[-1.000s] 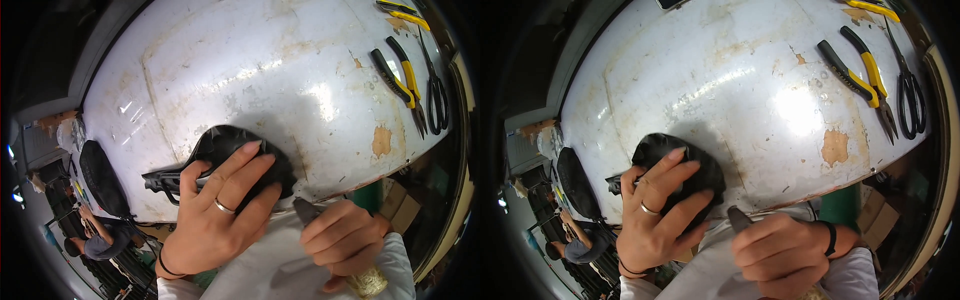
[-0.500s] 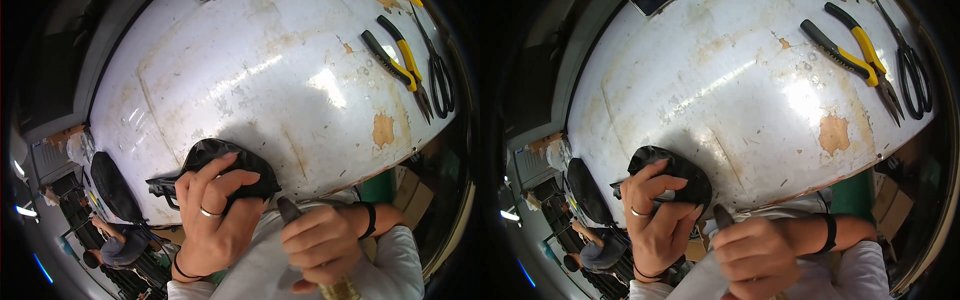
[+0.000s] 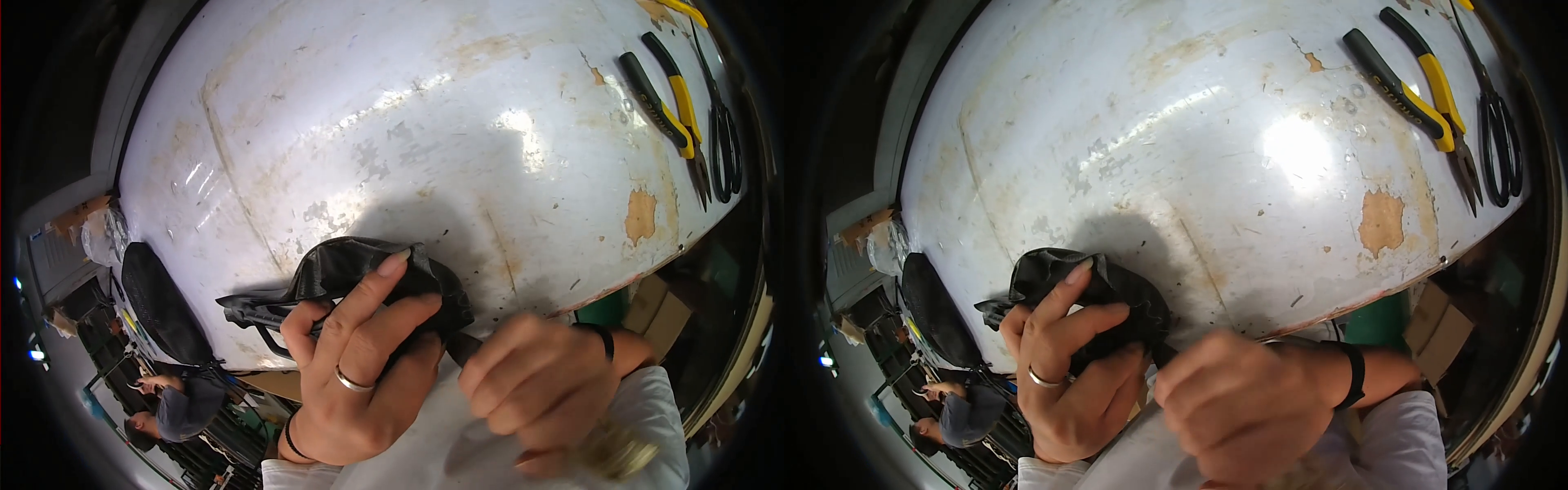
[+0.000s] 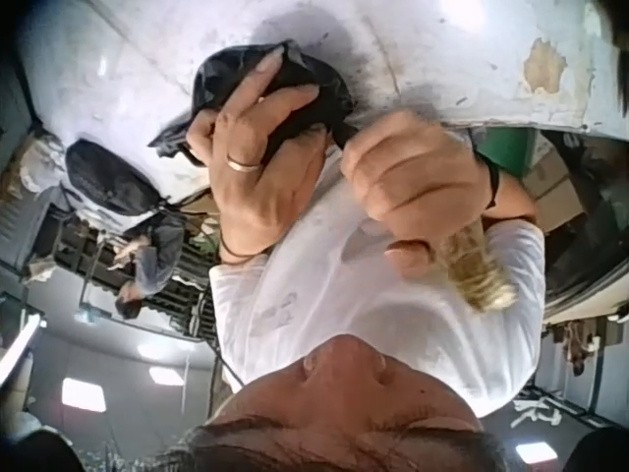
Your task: Fitting and securing a synthetic cover onto a bicycle saddle base using pliers and a smoothing tool.
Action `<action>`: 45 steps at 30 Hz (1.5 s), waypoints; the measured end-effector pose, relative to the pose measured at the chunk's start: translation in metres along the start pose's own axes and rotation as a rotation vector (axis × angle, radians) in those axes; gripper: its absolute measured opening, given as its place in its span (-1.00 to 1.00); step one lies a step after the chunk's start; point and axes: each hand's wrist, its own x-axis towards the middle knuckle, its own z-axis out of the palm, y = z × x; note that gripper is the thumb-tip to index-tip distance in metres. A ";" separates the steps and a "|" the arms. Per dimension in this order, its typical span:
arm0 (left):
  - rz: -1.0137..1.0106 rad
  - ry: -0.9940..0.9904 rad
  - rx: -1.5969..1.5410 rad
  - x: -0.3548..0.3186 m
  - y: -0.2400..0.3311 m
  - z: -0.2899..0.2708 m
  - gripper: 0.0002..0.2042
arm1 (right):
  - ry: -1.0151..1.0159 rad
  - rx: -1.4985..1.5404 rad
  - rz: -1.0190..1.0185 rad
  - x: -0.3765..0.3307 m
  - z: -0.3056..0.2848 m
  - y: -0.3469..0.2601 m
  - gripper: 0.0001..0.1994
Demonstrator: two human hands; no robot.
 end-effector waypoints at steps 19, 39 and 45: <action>0.063 0.004 0.035 -0.004 -0.005 0.003 -0.76 | 0.014 -0.133 -0.101 0.007 0.002 0.002 -0.67; -0.160 -0.018 0.050 0.020 0.020 0.005 -0.73 | 0.080 -0.473 -0.071 -0.034 0.005 -0.033 -0.69; -0.163 -0.014 0.041 0.017 0.022 0.006 -0.75 | 0.075 -0.333 -0.371 -0.022 0.029 -0.004 -0.59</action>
